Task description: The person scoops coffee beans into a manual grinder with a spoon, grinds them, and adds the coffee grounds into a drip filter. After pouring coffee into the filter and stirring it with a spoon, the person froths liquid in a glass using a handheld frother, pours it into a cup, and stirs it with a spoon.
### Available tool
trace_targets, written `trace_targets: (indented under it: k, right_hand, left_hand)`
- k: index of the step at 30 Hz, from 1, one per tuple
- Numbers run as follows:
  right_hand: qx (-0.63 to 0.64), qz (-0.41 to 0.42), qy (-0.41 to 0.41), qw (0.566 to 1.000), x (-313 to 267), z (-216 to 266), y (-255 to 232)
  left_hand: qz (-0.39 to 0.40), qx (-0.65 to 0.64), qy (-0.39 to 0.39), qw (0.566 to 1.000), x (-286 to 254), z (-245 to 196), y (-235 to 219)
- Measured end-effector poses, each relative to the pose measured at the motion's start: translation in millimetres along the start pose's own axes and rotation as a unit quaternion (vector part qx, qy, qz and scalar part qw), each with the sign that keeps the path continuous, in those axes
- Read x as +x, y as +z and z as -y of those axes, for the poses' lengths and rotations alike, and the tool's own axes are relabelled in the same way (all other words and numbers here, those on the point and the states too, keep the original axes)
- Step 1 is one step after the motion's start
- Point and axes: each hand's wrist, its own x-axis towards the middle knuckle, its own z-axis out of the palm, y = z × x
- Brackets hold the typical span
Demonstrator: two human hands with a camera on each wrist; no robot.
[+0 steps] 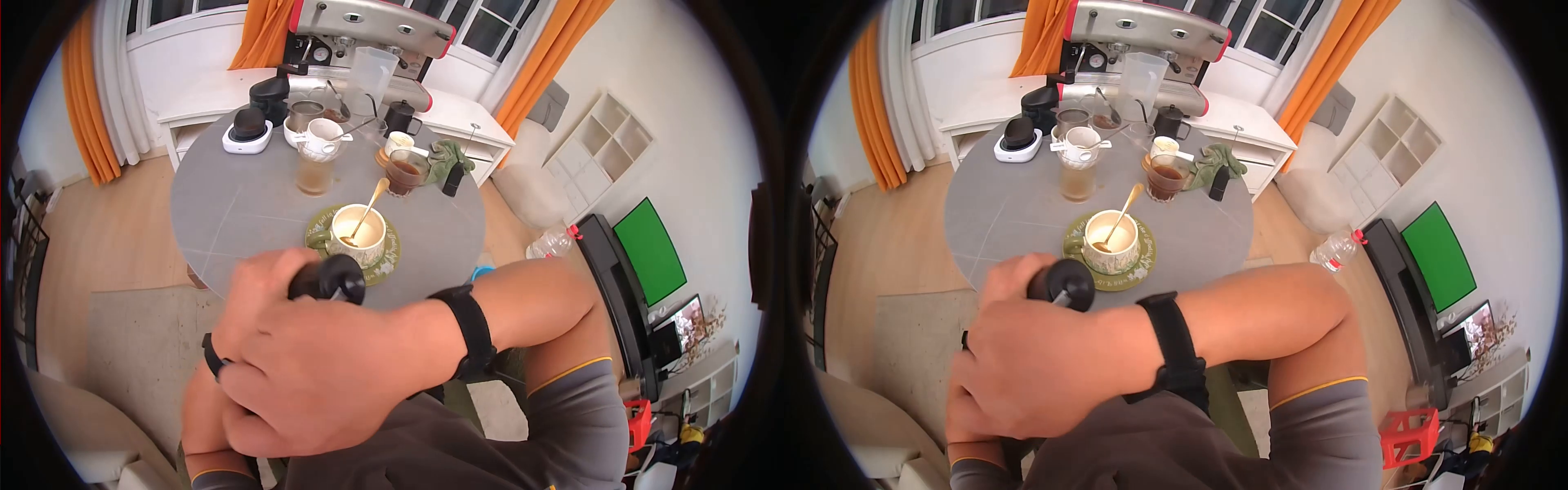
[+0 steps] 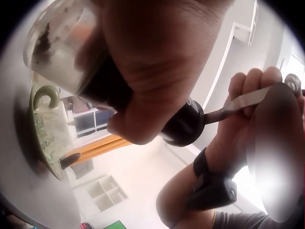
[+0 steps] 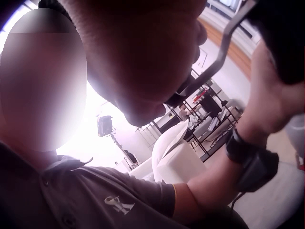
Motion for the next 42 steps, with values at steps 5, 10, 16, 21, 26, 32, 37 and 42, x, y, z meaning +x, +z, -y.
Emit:
trace_targets:
  k: [5, 10, 16, 21, 26, 32, 37, 42]
  right_hand:
    - [-0.002, 0.054, 0.056, 0.997, 34.8, -43.5, -22.7]
    - [-0.104, 0.082, 0.159, 0.978, 37.4, -98.8, -38.4]
    - [-0.072, -0.034, 0.212, 0.974, -16.4, -147.5, -45.9]
    - [-0.052, 0.071, 0.268, 0.959, -62.9, -129.1, -42.9]
    - [0.011, 0.113, 0.169, 0.979, -68.6, -85.1, -23.0]
    - [0.100, 0.053, 0.005, 0.994, -33.6, -44.9, -3.1]
    - [0.032, -0.036, -0.055, 0.997, 9.7, -53.2, -3.9]
    - [-0.001, 0.024, -0.005, 1.000, 43.5, -111.8, -21.4]
  left_hand:
    - [0.017, 0.009, 0.068, 0.998, -8.7, 3.0, 2.5]
    - [-0.003, 0.015, 0.113, 0.994, -5.4, -0.2, -7.4]
    - [-0.111, 0.015, 0.105, 0.988, -2.2, 6.9, -34.6]
    - [-0.177, -0.008, -0.031, 0.984, -5.9, 24.2, -50.1]
    - [-0.230, 0.025, -0.115, 0.966, -4.4, 42.6, -55.2]
    - [-0.121, 0.009, -0.193, 0.974, -2.1, 34.4, -41.8]
    - [-0.064, 0.129, -0.080, 0.986, 9.2, -8.7, -10.9]
    - [-0.038, 0.134, -0.002, 0.990, 6.0, -2.8, -4.6]
